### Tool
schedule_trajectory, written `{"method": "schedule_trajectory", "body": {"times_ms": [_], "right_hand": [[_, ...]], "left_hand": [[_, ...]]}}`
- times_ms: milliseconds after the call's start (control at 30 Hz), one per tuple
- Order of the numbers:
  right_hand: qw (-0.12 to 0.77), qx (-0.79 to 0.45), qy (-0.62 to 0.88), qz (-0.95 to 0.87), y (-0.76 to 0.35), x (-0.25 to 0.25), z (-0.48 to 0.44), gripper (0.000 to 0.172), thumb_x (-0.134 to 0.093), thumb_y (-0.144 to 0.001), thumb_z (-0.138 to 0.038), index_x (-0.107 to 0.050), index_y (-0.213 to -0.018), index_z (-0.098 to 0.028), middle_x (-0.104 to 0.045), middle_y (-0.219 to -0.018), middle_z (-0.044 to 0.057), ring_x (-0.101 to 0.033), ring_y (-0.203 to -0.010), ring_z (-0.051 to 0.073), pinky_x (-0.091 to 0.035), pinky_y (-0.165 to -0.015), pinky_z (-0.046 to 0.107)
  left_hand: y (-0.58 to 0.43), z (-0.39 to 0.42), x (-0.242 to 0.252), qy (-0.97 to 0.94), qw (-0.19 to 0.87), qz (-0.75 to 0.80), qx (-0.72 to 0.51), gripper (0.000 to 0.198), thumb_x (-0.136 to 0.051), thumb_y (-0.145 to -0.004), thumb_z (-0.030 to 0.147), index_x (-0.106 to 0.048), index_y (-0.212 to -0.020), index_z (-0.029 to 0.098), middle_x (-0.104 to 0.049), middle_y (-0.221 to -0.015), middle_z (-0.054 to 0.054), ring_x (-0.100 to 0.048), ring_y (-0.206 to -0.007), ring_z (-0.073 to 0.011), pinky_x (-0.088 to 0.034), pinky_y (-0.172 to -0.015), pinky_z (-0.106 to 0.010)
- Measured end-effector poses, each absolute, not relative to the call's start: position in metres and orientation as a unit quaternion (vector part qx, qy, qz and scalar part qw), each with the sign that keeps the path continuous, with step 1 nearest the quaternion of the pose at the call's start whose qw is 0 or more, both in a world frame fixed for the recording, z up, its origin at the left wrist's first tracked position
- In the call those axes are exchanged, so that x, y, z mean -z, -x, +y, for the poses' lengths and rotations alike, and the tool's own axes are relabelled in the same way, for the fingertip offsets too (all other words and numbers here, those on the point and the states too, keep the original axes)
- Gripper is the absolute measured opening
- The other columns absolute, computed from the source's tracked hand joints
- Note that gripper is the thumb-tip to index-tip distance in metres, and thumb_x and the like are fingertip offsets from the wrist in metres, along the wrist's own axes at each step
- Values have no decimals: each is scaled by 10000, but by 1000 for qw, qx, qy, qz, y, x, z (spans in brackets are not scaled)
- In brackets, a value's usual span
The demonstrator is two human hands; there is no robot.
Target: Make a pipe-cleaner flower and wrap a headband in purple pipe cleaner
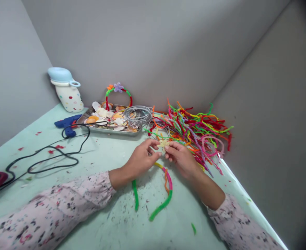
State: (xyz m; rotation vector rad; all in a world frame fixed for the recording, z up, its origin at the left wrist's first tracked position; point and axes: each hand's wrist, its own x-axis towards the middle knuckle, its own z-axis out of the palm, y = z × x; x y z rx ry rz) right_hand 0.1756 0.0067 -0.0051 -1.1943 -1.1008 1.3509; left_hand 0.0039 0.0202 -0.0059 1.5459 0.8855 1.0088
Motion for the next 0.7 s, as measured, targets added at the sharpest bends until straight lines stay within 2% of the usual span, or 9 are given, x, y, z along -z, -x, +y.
{"method": "schedule_trajectory", "body": {"times_ms": [167,300,467,533,700], "right_hand": [[490,-561,483,-460,-166,3,-1,200,-696,-709,-327,-637,-814,-168,-582,-636,-22,-493,-527,75,-335,-471,200],[474,-569,474,-477,-163,1,-4,182,-673,-736,-329,-648,-817,-168,-575,-604,-21,-481,-515,76,-331,-473,205],[477,-561,467,-489,-164,1,-4,186,-677,-736,-323,-654,-847,-175,-599,-676,-10,-500,-558,85,-344,-492,213],[467,-558,457,-512,-169,0,-3,188,-670,-750,-322,-653,-872,-180,-605,-701,-9,-513,-582,90,-362,-512,216],[429,-568,424,-560,-181,-4,1,192,-660,-778,-330,-642,-903,-186,-600,-694,-7,-529,-604,103,-385,-534,228]], "left_hand": [[-5,21,10,-644,505,392,-420,190,-602,-773,306,-624,-879,150,-582,-684,4,-476,-574,-103,-368,-544,-209],[-5,20,5,-629,518,390,-430,171,-586,-783,295,-633,-864,152,-581,-651,12,-492,-579,-112,-372,-550,-215],[-5,18,-1,-585,598,373,-401,129,-595,-773,272,-608,-742,147,-551,-561,28,-457,-497,-87,-334,-501,-203],[-5,18,-2,-555,653,349,-378,133,-609,-763,262,-600,-724,136,-556,-569,21,-444,-483,-74,-322,-492,-198],[-4,20,-3,-472,770,272,-332,142,-651,-739,235,-588,-772,112,-608,-735,-25,-482,-539,-52,-353,-530,-182]]}}
